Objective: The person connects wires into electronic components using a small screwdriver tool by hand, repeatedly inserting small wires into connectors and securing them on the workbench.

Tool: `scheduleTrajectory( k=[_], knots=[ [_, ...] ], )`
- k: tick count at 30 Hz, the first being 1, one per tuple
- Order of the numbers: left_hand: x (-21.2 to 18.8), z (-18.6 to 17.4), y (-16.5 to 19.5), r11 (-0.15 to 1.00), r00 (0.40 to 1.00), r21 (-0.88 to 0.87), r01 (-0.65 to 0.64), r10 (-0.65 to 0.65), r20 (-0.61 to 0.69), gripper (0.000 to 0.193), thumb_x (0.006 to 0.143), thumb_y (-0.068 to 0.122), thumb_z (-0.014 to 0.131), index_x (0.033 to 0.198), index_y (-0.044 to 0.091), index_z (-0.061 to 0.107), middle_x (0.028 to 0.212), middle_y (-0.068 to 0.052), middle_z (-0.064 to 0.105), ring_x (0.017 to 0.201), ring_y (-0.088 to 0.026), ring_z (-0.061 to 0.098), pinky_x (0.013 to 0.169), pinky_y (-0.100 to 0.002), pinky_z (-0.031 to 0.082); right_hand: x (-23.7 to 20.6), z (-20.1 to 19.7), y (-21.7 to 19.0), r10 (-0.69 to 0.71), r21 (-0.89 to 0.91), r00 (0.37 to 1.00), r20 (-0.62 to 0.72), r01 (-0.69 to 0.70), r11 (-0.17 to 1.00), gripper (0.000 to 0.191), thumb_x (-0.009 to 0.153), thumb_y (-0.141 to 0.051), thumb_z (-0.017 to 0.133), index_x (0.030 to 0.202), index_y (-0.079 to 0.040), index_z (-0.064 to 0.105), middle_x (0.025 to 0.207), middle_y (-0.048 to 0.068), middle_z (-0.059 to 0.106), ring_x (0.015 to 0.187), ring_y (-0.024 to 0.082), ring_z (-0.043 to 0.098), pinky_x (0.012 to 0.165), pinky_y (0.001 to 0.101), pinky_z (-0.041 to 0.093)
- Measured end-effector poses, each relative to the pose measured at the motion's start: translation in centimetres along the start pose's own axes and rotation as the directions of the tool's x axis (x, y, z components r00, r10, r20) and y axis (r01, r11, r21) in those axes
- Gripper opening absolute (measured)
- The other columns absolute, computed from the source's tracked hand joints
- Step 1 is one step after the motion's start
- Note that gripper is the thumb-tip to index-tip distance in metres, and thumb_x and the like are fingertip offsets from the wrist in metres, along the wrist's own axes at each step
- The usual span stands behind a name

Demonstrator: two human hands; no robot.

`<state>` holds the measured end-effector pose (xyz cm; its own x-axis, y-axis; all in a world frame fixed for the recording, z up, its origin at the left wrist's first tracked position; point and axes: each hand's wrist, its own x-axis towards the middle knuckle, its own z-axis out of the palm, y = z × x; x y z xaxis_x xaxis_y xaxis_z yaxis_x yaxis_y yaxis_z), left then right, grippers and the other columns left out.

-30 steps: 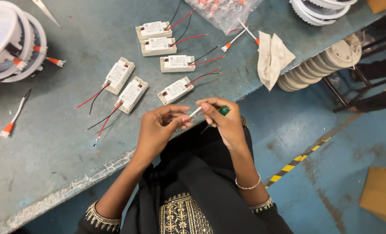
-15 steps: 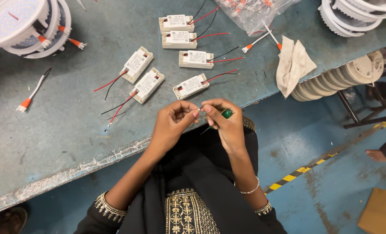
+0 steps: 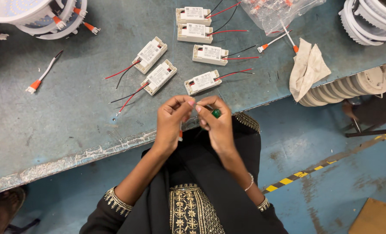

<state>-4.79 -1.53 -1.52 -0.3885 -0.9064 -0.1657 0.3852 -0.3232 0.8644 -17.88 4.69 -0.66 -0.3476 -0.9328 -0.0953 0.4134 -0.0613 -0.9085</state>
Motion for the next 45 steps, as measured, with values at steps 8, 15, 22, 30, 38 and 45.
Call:
scheduleTrajectory(
  k=[8, 15, 22, 30, 38, 45],
  knots=[
    [3.1, -3.8, 0.7, 0.949, 0.992, 0.302, -0.093, 0.113, -0.048, 0.015, 0.099, 0.016, 0.064, 0.101, 0.002, 0.067, 0.078, 0.002, 0.066, 0.066, -0.003, 0.059, 0.055, -0.019, 0.044, 7.5, -2.1, -5.1, -0.24, -0.923, 0.922, 0.303, 0.347, 0.168, 0.046, 0.084, -0.03, 0.083, 0.125, -0.014, 0.074, 0.093, 0.01, 0.051, 0.076, 0.024, 0.056, 0.069, 0.0378, 0.047],
    [1.2, -3.0, 0.2, 0.876, 0.988, 0.466, -0.122, 0.154, -0.031, 0.014, 0.094, 0.015, 0.071, 0.099, 0.002, 0.07, 0.087, 0.0, 0.065, 0.074, -0.004, 0.06, 0.061, -0.02, 0.047, 4.1, -2.3, -4.5, -0.102, -0.941, 0.96, 0.26, 0.276, 0.195, 0.038, 0.089, -0.032, 0.078, 0.123, -0.017, 0.075, 0.089, 0.009, 0.051, 0.078, 0.026, 0.056, 0.072, 0.0384, 0.047],
    [-0.4, -1.8, 0.0, 0.761, 0.959, 0.605, -0.234, 0.284, 0.013, 0.012, 0.088, 0.011, 0.075, 0.094, 0.001, 0.074, 0.093, -0.006, 0.061, 0.076, -0.013, 0.057, 0.068, -0.026, 0.048, 2.0, -3.1, -6.8, -0.295, 0.018, 0.924, 0.242, 0.3, 0.954, 0.057, 0.117, -0.042, 0.047, 0.072, -0.007, 0.044, 0.059, 0.0, 0.034, 0.049, 0.01, 0.028, 0.048, 0.0259, 0.022],
    [-0.7, -0.7, -0.2, 0.727, 0.933, 0.631, -0.271, 0.361, -0.015, 0.011, 0.088, 0.007, 0.075, 0.095, 0.0, 0.072, 0.093, -0.009, 0.06, 0.078, -0.017, 0.06, 0.071, -0.03, 0.05, 5.3, 0.3, -2.7, -0.354, 0.217, 0.902, 0.248, 0.305, 0.928, 0.059, 0.115, -0.035, 0.04, 0.064, -0.009, 0.028, 0.055, -0.001, 0.024, 0.042, 0.009, 0.017, 0.042, 0.028, 0.016],
    [-1.0, -0.6, -0.1, 0.734, 0.937, 0.625, -0.266, 0.35, -0.012, 0.012, 0.089, 0.007, 0.074, 0.097, -0.001, 0.07, 0.095, -0.009, 0.06, 0.078, -0.018, 0.061, 0.071, -0.031, 0.051, 4.8, 1.0, -2.7, -0.365, 0.056, 0.861, 0.354, 0.37, 0.927, 0.061, 0.117, -0.029, 0.042, 0.061, -0.008, 0.03, 0.054, 0.0, 0.028, 0.042, 0.008, 0.019, 0.043, 0.0275, 0.016],
    [-1.2, -0.6, -0.1, 0.721, 0.929, 0.63, -0.288, 0.37, 0.001, 0.012, 0.09, 0.006, 0.074, 0.097, -0.002, 0.069, 0.096, -0.009, 0.059, 0.079, -0.019, 0.062, 0.072, -0.031, 0.052, 4.8, 1.5, -2.4, -0.375, 0.022, 0.856, 0.356, 0.393, 0.919, 0.059, 0.116, -0.026, 0.045, 0.063, -0.007, 0.03, 0.054, 0.0, 0.028, 0.042, 0.007, 0.02, 0.043, 0.0269, 0.016]
  ],
)
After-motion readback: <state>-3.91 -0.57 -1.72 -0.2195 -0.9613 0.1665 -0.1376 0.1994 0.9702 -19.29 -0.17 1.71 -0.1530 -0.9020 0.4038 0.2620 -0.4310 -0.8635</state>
